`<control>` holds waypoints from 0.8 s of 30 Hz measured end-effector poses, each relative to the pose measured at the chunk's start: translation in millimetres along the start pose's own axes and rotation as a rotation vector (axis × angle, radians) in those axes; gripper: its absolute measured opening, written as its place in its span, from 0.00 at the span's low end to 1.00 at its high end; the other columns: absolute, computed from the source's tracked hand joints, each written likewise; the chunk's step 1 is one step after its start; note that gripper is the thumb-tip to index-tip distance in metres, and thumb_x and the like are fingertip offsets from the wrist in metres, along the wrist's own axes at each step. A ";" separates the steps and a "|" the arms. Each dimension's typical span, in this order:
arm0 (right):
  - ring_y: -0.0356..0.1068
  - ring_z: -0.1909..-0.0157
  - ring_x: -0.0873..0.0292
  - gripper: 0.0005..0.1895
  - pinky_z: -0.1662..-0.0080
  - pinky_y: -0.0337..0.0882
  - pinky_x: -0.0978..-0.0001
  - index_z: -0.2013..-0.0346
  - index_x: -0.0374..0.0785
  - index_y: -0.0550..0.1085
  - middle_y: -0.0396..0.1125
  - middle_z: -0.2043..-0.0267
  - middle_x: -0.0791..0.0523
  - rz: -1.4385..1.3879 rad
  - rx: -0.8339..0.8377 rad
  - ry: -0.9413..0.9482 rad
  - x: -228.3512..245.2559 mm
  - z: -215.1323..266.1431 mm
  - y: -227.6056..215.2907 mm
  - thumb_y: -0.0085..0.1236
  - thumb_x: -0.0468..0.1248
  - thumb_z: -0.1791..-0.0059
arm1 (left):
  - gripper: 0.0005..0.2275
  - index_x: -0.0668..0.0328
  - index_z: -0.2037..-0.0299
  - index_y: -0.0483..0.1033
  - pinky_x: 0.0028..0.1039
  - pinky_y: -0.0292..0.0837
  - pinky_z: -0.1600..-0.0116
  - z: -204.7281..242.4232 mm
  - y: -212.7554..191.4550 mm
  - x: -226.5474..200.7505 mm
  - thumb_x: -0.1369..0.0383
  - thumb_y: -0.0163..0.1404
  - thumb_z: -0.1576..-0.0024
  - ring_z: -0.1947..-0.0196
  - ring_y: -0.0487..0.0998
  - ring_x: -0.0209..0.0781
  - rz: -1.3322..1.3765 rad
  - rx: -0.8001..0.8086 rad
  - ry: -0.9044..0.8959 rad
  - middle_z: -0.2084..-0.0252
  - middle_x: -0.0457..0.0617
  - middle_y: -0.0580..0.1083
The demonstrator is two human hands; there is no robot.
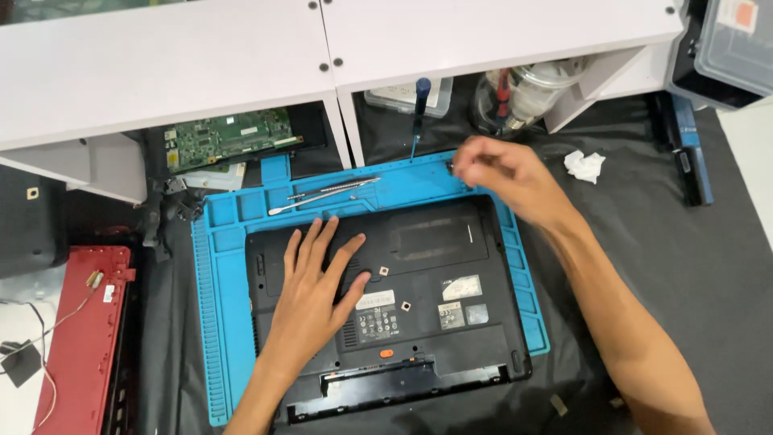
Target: The person handles a black laptop on a blue anti-static mat, removing the battery and placing it aside. They then use a screwdriver to remove several screws from the laptop's bottom cover and lift the cover off to expose the internal components.
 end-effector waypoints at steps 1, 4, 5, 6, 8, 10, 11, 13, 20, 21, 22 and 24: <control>0.61 0.54 0.63 0.11 0.51 0.61 0.70 0.58 0.38 0.71 0.64 0.58 0.59 -0.428 -0.011 0.002 1.8 4.3 0.3 0.58 0.43 0.44 | 0.22 0.54 0.36 0.70 0.55 0.47 0.26 0.1 0.4 -0.3 0.61 0.54 0.41 0.28 0.57 0.64 0.003 0.003 -0.001 0.30 0.64 0.62; 0.56 0.57 0.61 0.14 0.53 0.59 0.70 0.60 0.39 0.68 0.61 0.59 0.58 -0.941 0.052 -0.072 16.7 16.1 13.0 0.61 0.44 0.44 | 0.23 0.55 0.36 0.70 0.55 0.47 0.27 0.5 2.1 0.7 0.60 0.54 0.41 0.28 0.57 0.65 -0.004 0.020 -0.001 0.31 0.65 0.62; 0.56 0.57 0.61 0.14 0.53 0.59 0.70 0.60 0.39 0.68 0.61 0.59 0.58 -0.941 0.047 -0.070 20.8 18.6 17.4 0.61 0.44 0.44 | 0.23 0.55 0.36 0.70 0.55 0.47 0.27 1.0 2.4 0.7 0.60 0.54 0.41 0.28 0.57 0.65 -0.002 0.025 0.001 0.31 0.65 0.62; 0.56 0.58 0.61 0.15 0.53 0.58 0.69 0.62 0.40 0.67 0.60 0.59 0.58 -0.973 0.094 -0.080 26.1 20.3 22.1 0.62 0.45 0.44 | 0.22 0.55 0.36 0.70 0.55 0.47 0.27 0.1 2.9 1.2 0.60 0.54 0.41 0.28 0.57 0.64 -0.011 0.023 0.001 0.31 0.64 0.62; 0.55 0.58 0.61 0.16 0.54 0.57 0.69 0.63 0.41 0.66 0.60 0.60 0.58 -1.007 0.138 -0.088 34.8 24.5 28.1 0.62 0.46 0.44 | 0.22 0.55 0.36 0.70 0.55 0.47 0.27 -0.5 3.2 1.0 0.60 0.54 0.41 0.28 0.57 0.64 -0.018 0.025 0.000 0.31 0.64 0.62; 0.53 0.60 0.62 0.16 0.55 0.55 0.69 0.65 0.42 0.65 0.60 0.61 0.58 -0.945 0.191 -0.086 42.5 28.1 33.3 0.62 0.46 0.44 | 0.22 0.54 0.37 0.70 0.55 0.47 0.26 0.3 1.8 1.0 0.60 0.54 0.41 0.28 0.58 0.64 -0.024 0.026 -0.016 0.31 0.63 0.62; 0.53 0.60 0.62 0.16 0.55 0.55 0.69 0.65 0.42 0.65 0.60 0.61 0.58 -0.948 0.192 -0.087 43.1 28.5 34.5 0.62 0.46 0.44 | 0.22 0.54 0.37 0.70 0.55 0.47 0.26 0.6 1.6 1.0 0.60 0.54 0.41 0.28 0.58 0.64 -0.026 0.027 -0.017 0.31 0.63 0.62; 0.53 0.61 0.62 0.17 0.56 0.54 0.69 0.67 0.43 0.65 0.60 0.62 0.58 -0.916 0.219 -0.092 45.0 29.0 37.1 0.63 0.45 0.44 | 0.22 0.55 0.36 0.70 0.55 0.47 0.27 0.3 0.9 0.6 0.60 0.54 0.41 0.28 0.57 0.65 -0.016 0.016 -0.001 0.31 0.64 0.62; 0.54 0.61 0.61 0.18 0.56 0.55 0.67 0.67 0.42 0.67 0.61 0.62 0.58 -0.960 0.258 -0.097 51.6 32.8 43.9 0.63 0.48 0.45 | 0.22 0.54 0.36 0.70 0.55 0.48 0.26 0.7 1.6 0.6 0.60 0.54 0.41 0.28 0.58 0.64 -0.014 0.017 -0.007 0.30 0.63 0.62; 0.54 0.61 0.61 0.18 0.56 0.55 0.67 0.68 0.43 0.67 0.62 0.62 0.58 -0.979 0.263 -0.095 53.2 33.3 45.3 0.64 0.49 0.45 | 0.22 0.54 0.36 0.70 0.56 0.48 0.26 0.4 1.8 0.7 0.60 0.54 0.41 0.28 0.58 0.64 -0.017 0.020 -0.007 0.30 0.63 0.61; 0.54 0.61 0.61 0.18 0.56 0.55 0.67 0.68 0.43 0.67 0.62 0.62 0.58 -0.999 0.267 -0.092 54.8 34.2 46.8 0.64 0.49 0.45 | 0.22 0.54 0.36 0.70 0.56 0.47 0.26 0.5 2.3 0.6 0.60 0.53 0.41 0.28 0.57 0.64 -0.019 0.024 -0.007 0.30 0.63 0.61; 0.54 0.61 0.61 0.19 0.56 0.56 0.67 0.68 0.44 0.66 0.62 0.62 0.59 -1.012 0.275 -0.089 58.1 36.5 49.8 0.64 0.51 0.46 | 0.22 0.54 0.36 0.70 0.56 0.47 0.27 0.4 2.5 0.8 0.60 0.53 0.41 0.28 0.57 0.64 -0.019 0.028 -0.011 0.30 0.63 0.62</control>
Point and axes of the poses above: each hand's wrist, its own z-axis away from the middle knuckle, its own y-axis out of the palm, x = y × z, the point moved 3 cm from there along -z, towards the middle knuckle
